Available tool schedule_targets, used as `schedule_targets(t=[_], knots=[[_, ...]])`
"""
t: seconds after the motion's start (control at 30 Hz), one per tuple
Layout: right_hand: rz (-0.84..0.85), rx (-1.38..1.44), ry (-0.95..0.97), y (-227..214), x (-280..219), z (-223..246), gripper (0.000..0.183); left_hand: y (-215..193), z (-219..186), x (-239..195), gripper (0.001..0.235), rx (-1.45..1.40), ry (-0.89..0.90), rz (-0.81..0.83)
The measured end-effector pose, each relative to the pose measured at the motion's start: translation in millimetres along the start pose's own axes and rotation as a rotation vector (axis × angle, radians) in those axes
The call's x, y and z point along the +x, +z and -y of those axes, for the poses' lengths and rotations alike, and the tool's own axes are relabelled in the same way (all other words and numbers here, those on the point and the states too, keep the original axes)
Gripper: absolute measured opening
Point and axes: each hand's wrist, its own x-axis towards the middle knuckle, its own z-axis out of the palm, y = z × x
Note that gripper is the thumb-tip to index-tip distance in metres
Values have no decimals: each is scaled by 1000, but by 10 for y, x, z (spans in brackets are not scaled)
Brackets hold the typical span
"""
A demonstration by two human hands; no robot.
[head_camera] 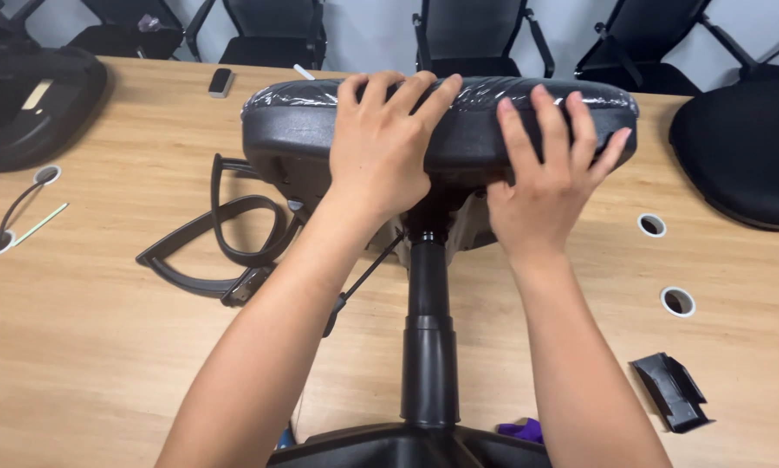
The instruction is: The person assembles an office chair on a wooden table, holding the upside-down seat while aligning the mechanism over the gas cylinder and threading screws by hand. They then use a screwdriver to tighten the screws and pick up an armrest to attach it to the seat base.
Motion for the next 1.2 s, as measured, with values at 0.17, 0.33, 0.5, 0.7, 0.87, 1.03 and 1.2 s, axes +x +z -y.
schedule_targets(t=[0.17,0.33,0.5,0.7,0.87,1.03,1.2], knots=[[-74,18,-19,84,-94,-55,52,-133,19,-64,91,2,11,90],[-91,24,-56,139,-110,-94,53,-257,420,-381,119,293,-111,274],[-103,23,-70,148,-132,-137,48,-12,649,-797,110,-138,-594,-145],[-128,37,-64,139,-157,-226,40,459,761,-916,110,-695,-1057,-388],[-135,15,-60,89,-168,-215,38,561,988,-1032,97,-605,-1004,-344],[-118,-14,-47,40,-191,-224,41,636,1035,-1029,85,-581,-888,-401],[-69,-36,-153,-102,-311,-142,44,721,1074,-1062,80,-800,-876,-455]])
